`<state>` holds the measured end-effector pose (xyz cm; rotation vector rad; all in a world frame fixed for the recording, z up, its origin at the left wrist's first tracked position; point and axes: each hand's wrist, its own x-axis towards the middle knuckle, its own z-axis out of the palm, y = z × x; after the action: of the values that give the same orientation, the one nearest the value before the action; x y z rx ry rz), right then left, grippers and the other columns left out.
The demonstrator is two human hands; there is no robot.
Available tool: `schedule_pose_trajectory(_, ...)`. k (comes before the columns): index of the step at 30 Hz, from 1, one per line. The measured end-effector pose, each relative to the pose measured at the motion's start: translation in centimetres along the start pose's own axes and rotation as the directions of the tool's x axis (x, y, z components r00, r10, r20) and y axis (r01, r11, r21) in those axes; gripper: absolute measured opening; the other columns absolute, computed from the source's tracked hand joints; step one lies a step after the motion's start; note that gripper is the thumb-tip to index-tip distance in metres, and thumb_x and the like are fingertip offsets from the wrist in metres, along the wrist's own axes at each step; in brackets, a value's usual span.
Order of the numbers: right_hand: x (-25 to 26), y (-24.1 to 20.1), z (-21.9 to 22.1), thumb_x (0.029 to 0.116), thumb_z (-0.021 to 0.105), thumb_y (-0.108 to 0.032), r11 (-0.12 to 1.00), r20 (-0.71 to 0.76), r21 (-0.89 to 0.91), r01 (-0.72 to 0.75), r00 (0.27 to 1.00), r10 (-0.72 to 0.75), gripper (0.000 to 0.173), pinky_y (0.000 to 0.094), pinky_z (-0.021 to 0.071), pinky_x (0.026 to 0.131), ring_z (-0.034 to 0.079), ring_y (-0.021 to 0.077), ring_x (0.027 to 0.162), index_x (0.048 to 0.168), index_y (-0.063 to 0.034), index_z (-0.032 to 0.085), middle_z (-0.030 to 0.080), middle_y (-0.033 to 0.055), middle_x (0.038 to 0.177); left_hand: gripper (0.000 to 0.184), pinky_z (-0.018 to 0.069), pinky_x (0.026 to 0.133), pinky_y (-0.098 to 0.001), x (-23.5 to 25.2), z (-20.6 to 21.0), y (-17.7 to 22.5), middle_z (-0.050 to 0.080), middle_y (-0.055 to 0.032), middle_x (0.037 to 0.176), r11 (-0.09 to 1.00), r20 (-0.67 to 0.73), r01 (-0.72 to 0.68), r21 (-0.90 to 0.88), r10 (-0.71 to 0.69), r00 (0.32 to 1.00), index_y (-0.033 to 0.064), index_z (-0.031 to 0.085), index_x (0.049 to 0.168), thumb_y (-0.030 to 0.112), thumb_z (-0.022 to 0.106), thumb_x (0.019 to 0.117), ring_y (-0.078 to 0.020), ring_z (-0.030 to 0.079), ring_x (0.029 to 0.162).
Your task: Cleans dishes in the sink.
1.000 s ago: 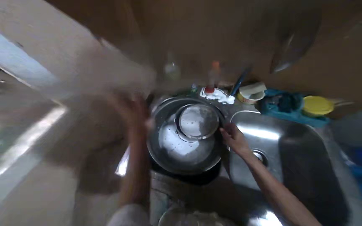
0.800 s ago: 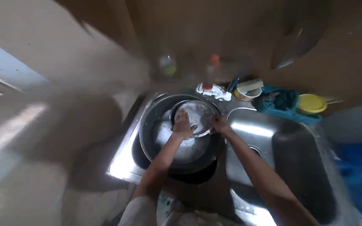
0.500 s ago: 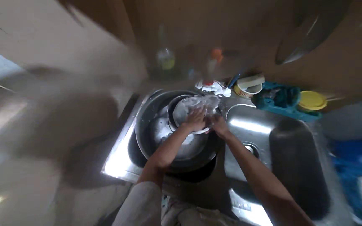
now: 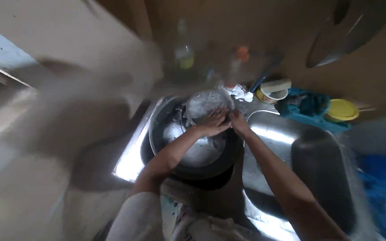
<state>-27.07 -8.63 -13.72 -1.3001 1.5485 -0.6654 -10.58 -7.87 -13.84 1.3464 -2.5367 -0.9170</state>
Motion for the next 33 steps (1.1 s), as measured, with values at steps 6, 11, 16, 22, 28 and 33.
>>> schedule_pose_trajectory(6, -0.2, -4.0, -3.0, 0.1111, 0.034, -0.017, 0.989, 0.194, 0.142, -0.042, 0.981, 0.014, 0.029, 0.0346, 0.0592, 0.059, 0.066, 0.0166, 0.066, 0.126, 0.0014, 0.051, 0.063, 0.0099, 0.090, 0.029, 0.0546, 0.095, -0.0523, -6.8, -2.3, -2.3, 0.073, -0.0197, 0.115, 0.891, -0.322, -0.209, 0.403, 0.351, 0.879, -0.0002, 0.071, 0.117, -0.006, 0.066, 0.0894, -0.0380, 0.070, 0.108)
schedule_pose_trajectory(11, -1.1, -9.6, -5.0, 0.1136, 0.022, -0.034, 0.978, -0.197, -0.086, 0.189, 0.959, -0.202, 0.056, 0.0367, 0.0562, 0.085, 0.068, 0.0194, 0.094, 0.141, 0.0074, 0.047, 0.067, 0.0207, 0.117, 0.031, 0.0535, 0.094, -0.0519, -10.1, -8.4, 1.3, 0.070, -0.0264, 0.108, 0.985, -0.529, -0.028, -0.170, -0.067, 0.846, -0.0089, 0.064, 0.122, 0.013, 0.065, 0.0994, -0.0362, 0.070, 0.101)
schedule_pose_trajectory(16, -1.1, -14.7, -4.9, 0.1078, 0.043, -0.017, 0.746, -0.252, -0.400, 0.533, 0.718, -0.649, 0.047, 0.0477, 0.0300, 0.120, 0.040, 0.0428, 0.142, 0.144, 0.0128, 0.046, 0.043, 0.0374, 0.147, 0.043, 0.0524, 0.101, -0.0332, -8.4, -9.3, -0.4, 0.064, -0.0164, 0.128, 0.760, -0.521, -0.063, -0.646, -0.379, 0.765, -0.0028, 0.057, 0.136, 0.010, 0.068, 0.0971, -0.0145, 0.063, 0.115)
schedule_pose_trajectory(22, -1.0, -16.7, -3.9, 0.1005, 0.058, -0.007, 0.623, -0.123, -0.675, 0.394, 0.773, -0.622, 0.049, 0.0606, 0.0411, 0.109, 0.051, 0.0522, 0.131, 0.146, 0.0086, 0.048, 0.048, 0.0362, 0.145, 0.031, 0.0541, 0.092, -0.0355, -2.9, -5.2, -4.0, 0.064, -0.0116, 0.118, 0.266, -0.308, -0.178, -0.947, -0.604, 0.735, -0.0012, 0.056, 0.131, 0.010, 0.058, 0.1023, -0.0146, 0.063, 0.103)
schedule_pose_trajectory(28, 0.2, -15.8, -5.9, 0.1029, 0.059, -0.014, 0.753, -0.211, -0.464, 0.466, 0.768, -0.605, 0.040, 0.0488, 0.0476, 0.107, 0.063, 0.0367, 0.121, 0.138, 0.0066, 0.056, 0.064, 0.0271, 0.130, 0.032, 0.0540, 0.091, -0.0391, 0.2, -1.8, -5.6, 0.064, -0.0097, 0.119, 0.032, -0.161, -0.176, -0.984, -0.586, 0.794, 0.0052, 0.057, 0.134, 0.023, 0.050, 0.1077, -0.0165, 0.063, 0.104)
schedule_pose_trajectory(33, 1.3, -14.9, -6.8, 0.1077, 0.045, -0.008, 0.726, -0.214, -0.365, 0.583, 0.707, -0.674, 0.034, 0.0398, 0.0501, 0.104, 0.065, 0.0300, 0.116, 0.132, 0.0107, 0.060, 0.065, 0.0279, 0.126, 0.042, 0.0539, 0.092, -0.0454, 1.6, -1.0, -5.5, 0.064, -0.0113, 0.123, -0.044, -0.082, -0.135, -0.990, -0.598, 0.798, 0.0098, 0.054, 0.138, 0.039, 0.042, 0.1096, -0.0214, 0.063, 0.109)
